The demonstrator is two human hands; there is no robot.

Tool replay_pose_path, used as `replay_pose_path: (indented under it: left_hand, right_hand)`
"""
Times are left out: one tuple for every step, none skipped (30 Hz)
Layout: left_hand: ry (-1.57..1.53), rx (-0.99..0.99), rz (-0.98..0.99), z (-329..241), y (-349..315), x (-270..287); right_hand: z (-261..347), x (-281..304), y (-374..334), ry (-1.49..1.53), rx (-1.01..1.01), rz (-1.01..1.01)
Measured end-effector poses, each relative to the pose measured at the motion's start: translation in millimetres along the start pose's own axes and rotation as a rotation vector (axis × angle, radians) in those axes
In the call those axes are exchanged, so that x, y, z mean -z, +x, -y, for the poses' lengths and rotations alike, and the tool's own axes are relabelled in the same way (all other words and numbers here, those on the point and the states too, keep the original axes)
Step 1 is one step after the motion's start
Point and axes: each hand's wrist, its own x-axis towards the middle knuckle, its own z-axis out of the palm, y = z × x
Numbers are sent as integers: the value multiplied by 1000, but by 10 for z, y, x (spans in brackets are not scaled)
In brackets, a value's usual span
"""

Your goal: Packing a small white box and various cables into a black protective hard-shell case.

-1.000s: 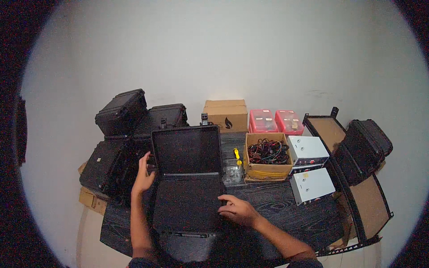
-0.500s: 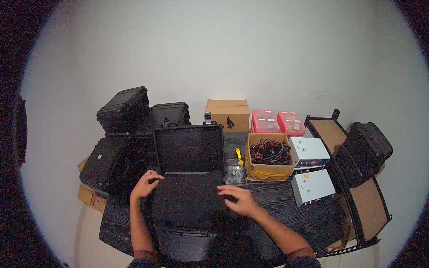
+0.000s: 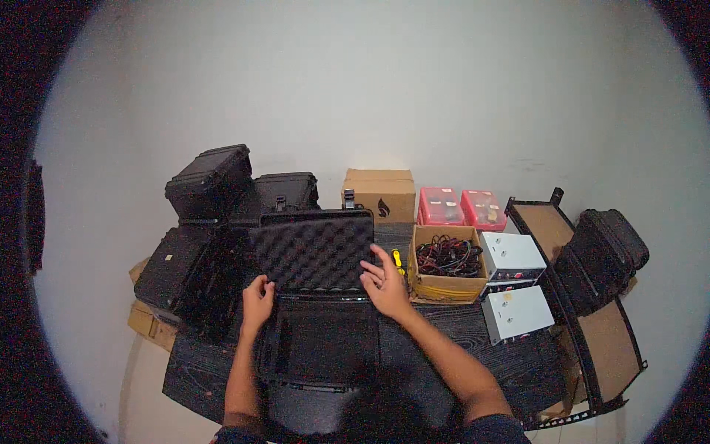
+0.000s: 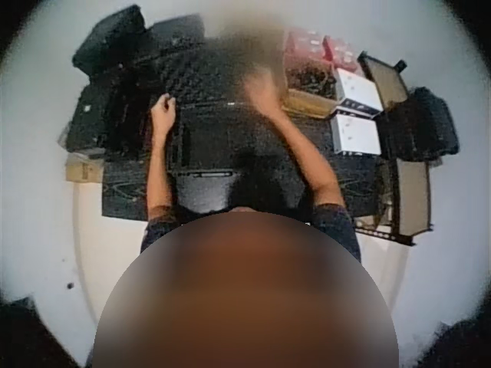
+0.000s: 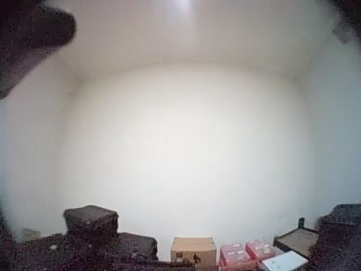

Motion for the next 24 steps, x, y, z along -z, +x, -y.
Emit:
replay_pose_path:
  left_hand:
    - [-2,1,1,-61,-15,-21]
    - [-30,22,-3,-118,-30,-39]
    - [-59,44,-6,-172,-36,-52]
    - [-54,45,-10,-153,-39,-22]
    - [-61,10,-31,-118,-39,0]
    - [-68,-26,-51,-94,-36,16]
    - [-70,-26,-48,-149,-28,15]
    - [-22,-31,6,-206,-26,13]
    - [26,-37,58,-255,-22,17]
    - [75,-162,66,-199,-8,32]
    - [82,-158,62,-144,-22,55]
    - [122,-205,90,-164,-28,52]
    - [158,-255,120,-202,-32,41]
    - [149,-221,146,-255,-32,42]
    - [161,-212,143,-238,-51,127]
    - [167,-236,157,-266,-44,150]
    - [178,-256,174,-274,-47,162]
    - [180,-254,177,-312,-52,203]
    - [136,-224,236,-392,-53,230]
    - [92,-195,295,-453,-58,249]
    - [88,-197,301,-484,-74,260]
    - [98,-216,339,-505,-100,311]
    - [101,-240,380,-523,-120,320]
    - [104,-240,380,-508,-154,344]
  right_hand:
    - [25,12,19,-2,-1,-1]
    - [50,30,40,-82,49,29]
    - [75,50,48,-164,98,59]
    - [118,28,50,-159,99,62]
    - [167,21,39,-255,82,82]
    - [217,23,23,-352,66,100]
    - [274,70,-5,-354,64,98]
    - [343,145,-42,-434,66,108]
    - [406,241,-78,-514,69,118]
    - [447,329,-101,-640,210,108]
    - [524,452,-150,-715,227,113]
    - [638,623,-205,-798,242,112]
    - [696,871,-266,-822,257,82]
    - [755,1135,-336,-848,269,51]
    - [867,1270,-394,-842,154,-12]
    - [938,1540,-483,-823,14,-103]
    - [962,1794,-584,-809,-91,-201]
    - [1055,2006,-671,-961,-108,-240]
    - [1048,2318,-778,-1030,-91,-268]
    - [1040,2609,-904,-1028,-124,-307]
    - [1093,2769,-1003,-1089,-161,-338]
    - [1135,2899,-1076,-1144,-195,-364]
    - [1119,3135,-1177,-1261,-248,-377]
    - [1125,3206,-1214,-1318,-263,-403]
